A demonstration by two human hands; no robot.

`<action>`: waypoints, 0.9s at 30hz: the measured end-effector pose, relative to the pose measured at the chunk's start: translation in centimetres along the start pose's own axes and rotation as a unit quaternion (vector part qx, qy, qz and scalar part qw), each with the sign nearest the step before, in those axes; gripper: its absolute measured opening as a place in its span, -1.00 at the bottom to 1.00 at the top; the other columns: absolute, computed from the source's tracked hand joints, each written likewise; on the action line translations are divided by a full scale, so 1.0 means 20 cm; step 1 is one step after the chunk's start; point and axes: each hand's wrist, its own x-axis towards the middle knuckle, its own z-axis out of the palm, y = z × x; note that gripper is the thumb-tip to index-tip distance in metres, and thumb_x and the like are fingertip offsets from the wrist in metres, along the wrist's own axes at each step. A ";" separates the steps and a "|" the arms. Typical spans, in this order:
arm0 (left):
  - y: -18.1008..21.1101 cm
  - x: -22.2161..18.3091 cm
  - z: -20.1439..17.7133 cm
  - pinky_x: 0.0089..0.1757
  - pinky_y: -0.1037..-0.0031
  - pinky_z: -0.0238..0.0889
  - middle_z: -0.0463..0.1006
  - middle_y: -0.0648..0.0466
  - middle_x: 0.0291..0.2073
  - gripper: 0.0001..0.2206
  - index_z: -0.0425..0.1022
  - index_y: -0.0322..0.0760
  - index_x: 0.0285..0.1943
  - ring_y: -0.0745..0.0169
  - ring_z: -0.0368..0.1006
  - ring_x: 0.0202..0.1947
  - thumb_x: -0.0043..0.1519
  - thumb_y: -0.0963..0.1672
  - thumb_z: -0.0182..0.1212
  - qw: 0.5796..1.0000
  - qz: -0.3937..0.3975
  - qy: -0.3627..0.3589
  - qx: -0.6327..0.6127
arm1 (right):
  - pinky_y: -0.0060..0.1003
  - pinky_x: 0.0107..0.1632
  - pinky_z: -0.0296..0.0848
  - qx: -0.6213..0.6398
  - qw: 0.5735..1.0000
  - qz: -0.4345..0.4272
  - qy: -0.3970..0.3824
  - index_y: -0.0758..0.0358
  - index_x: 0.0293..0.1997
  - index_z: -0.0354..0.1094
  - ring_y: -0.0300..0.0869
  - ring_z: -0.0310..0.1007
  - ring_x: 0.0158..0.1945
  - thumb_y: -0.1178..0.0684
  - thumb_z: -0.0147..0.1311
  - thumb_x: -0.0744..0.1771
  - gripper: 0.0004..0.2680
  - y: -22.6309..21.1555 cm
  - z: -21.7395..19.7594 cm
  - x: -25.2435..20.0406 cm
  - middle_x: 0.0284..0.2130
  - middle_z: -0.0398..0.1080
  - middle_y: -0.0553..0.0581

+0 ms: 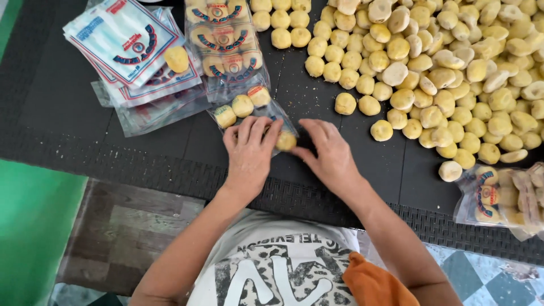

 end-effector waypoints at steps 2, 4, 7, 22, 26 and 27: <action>0.00 0.00 0.00 0.06 0.18 0.00 0.42 -0.01 -0.06 -0.80 0.37 -0.30 0.16 0.21 0.30 0.08 0.38 -0.25 -0.03 0.999 0.013 -0.001 0.035 | -0.24 -0.20 0.53 0.006 1.000 -0.001 0.021 0.28 0.17 0.23 -0.04 0.43 -0.20 0.03 0.23 0.28 -0.62 0.00 0.01 0.02 -0.20 0.34 0.15; 0.05 0.01 0.02 -0.03 0.17 0.05 0.37 0.16 -0.10 -0.79 0.39 -0.16 0.18 0.44 0.25 -0.04 0.43 -0.16 -0.11 0.986 -0.066 0.034 0.149 | -0.12 -0.08 0.46 -0.060 0.997 -0.058 -0.003 0.25 0.17 0.25 0.02 0.41 -0.08 -0.10 0.26 0.24 -0.56 -0.01 0.03 0.05 -0.16 0.36 0.15; 0.10 0.03 0.01 -0.04 0.30 0.13 0.40 0.16 -0.16 -0.84 0.43 -0.21 0.04 0.53 0.28 0.00 0.40 -0.19 -0.07 0.959 -0.092 0.046 0.265 | -0.19 -0.14 0.43 -0.061 0.995 -0.070 0.029 0.25 0.07 0.28 -0.04 0.38 -0.14 -0.02 0.28 0.25 -0.64 0.05 0.15 0.07 -0.26 0.32 0.08; -0.19 -0.18 -0.02 -0.29 0.44 0.02 0.17 0.19 -0.29 -0.94 0.39 -0.15 -0.09 0.26 0.12 -0.27 0.34 -0.19 0.03 0.992 -0.032 0.034 0.116 | -0.22 -0.37 0.39 -0.037 0.983 -0.166 0.076 0.17 -0.33 0.23 -0.04 0.37 -0.45 0.15 0.09 0.31 -0.92 0.08 0.32 0.16 -0.58 0.15 0.01; -0.22 -0.21 0.00 -0.27 0.54 0.12 0.18 0.16 -0.31 -0.92 0.41 -0.22 -0.06 0.24 0.15 -0.30 0.31 -0.21 0.10 0.997 -0.025 0.032 0.067 | -0.23 -0.38 0.40 -0.052 0.980 -0.171 0.088 0.19 -0.26 0.28 -0.04 0.37 -0.46 0.21 0.01 0.33 -0.97 0.07 0.32 0.13 -0.57 0.18 0.02; -0.21 -0.21 -0.02 -0.19 0.51 0.21 0.25 0.11 -0.29 -0.93 0.43 -0.25 -0.06 0.20 0.23 -0.24 0.31 -0.20 0.10 0.997 -0.028 0.036 0.061 | -0.23 -0.39 0.40 -0.065 0.979 -0.174 0.088 0.20 -0.27 0.31 -0.04 0.38 -0.46 0.20 -0.01 0.34 -0.97 0.05 0.31 0.12 -0.57 0.19 0.04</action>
